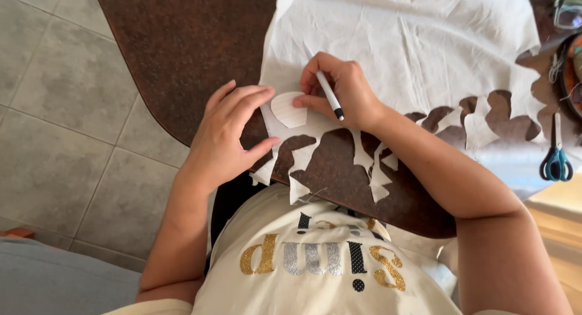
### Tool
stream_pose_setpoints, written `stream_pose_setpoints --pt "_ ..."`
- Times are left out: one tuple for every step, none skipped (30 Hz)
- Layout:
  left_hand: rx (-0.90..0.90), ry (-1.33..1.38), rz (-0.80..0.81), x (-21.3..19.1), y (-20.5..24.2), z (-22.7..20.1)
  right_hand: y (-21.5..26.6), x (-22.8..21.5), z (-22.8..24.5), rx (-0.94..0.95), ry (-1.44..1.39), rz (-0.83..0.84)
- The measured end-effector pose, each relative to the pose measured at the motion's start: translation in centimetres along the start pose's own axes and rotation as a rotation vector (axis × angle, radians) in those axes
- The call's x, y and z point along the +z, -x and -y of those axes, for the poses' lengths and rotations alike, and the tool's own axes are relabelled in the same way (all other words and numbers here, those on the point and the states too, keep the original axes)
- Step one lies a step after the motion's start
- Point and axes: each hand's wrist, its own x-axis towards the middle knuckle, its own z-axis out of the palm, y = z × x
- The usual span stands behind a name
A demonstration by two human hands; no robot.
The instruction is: Cutting fabric shapes with scissors and tracing a paper template with a marker on a workshop table.
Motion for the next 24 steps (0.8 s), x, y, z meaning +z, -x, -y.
stream_pose_setpoints --pt "0.043 -0.044 0.019 -0.1 -0.1 -0.1 0.1 0.0 -0.1 -0.037 0.018 0.001" --pt "0.04 -0.044 0.019 0.0 0.0 -0.1 0.2 0.2 -0.3 -0.036 0.017 0.003" --pt "0.052 -0.063 0.006 0.1 0.0 -0.2 0.2 0.4 -0.4 -0.027 0.028 -0.003" --pt "0.068 -0.082 -0.004 0.2 0.0 -0.2 0.3 0.6 -0.6 -0.017 0.04 -0.014" --pt "0.071 -0.082 -0.002 0.2 0.0 -0.2 0.4 0.6 -0.6 -0.016 0.04 -0.017" --pt "0.085 -0.094 0.002 0.2 0.0 -0.3 0.3 0.5 -0.5 -0.01 0.035 -0.01" --pt "0.099 -0.106 0.006 0.2 0.0 -0.3 0.3 0.5 -0.5 -0.004 0.031 -0.003" --pt "0.101 -0.107 0.008 0.2 -0.1 -0.3 0.3 0.4 -0.4 -0.003 0.03 -0.005" --pt "0.124 -0.128 0.043 0.1 -0.1 -0.4 0.2 0.4 -0.4 -0.052 0.069 -0.003" --pt "0.147 -0.148 0.079 0.1 -0.2 -0.5 0.2 0.3 -0.4 -0.101 0.109 -0.002" --pt "0.148 -0.148 0.08 0.1 -0.2 -0.6 0.2 0.3 -0.6 -0.1 0.108 -0.003" --pt "0.156 -0.145 0.078 0.1 -0.2 -0.6 0.2 0.2 -0.9 -0.142 0.132 -0.011" --pt "0.164 -0.142 0.076 0.1 -0.2 -0.7 0.2 0.1 -1.1 -0.183 0.156 -0.019" --pt "0.164 -0.142 0.076 0.1 -0.3 -0.7 0.3 0.1 -1.0 -0.184 0.156 -0.019" --pt "0.178 -0.141 0.064 0.1 -0.3 -0.8 0.4 0.2 -0.9 -0.18 0.133 0.007" --pt "0.19 -0.139 0.052 0.1 -0.3 -0.8 0.4 0.2 -0.9 -0.175 0.111 0.035" --pt "0.19 -0.139 0.052 0.1 -0.2 -0.8 0.4 0.2 -1.0 -0.175 0.111 0.035" --pt "0.198 -0.128 0.044 0.1 -0.2 -0.8 0.4 0.2 -1.1 -0.175 0.108 0.044" --pt "0.207 -0.117 0.037 0.1 -0.2 -0.8 0.5 0.2 -1.3 -0.175 0.105 0.052" --pt "0.208 -0.118 0.036 0.1 -0.2 -0.7 0.5 0.1 -1.3 -0.176 0.106 0.051" --pt "0.207 -0.116 0.04 0.1 -0.3 -0.7 0.5 0.1 -1.3 -0.178 0.104 0.056" --pt "0.203 -0.114 0.043 0.1 -0.2 -0.8 0.5 0.1 -1.3 -0.181 0.1 0.062" --pt "0.202 -0.115 0.044 0.1 -0.2 -0.8 0.5 0.1 -1.3 -0.182 0.099 0.062" --pt "0.207 -0.133 0.044 0.2 -0.2 -0.8 0.4 0.1 -1.3 -0.188 0.1 0.064"
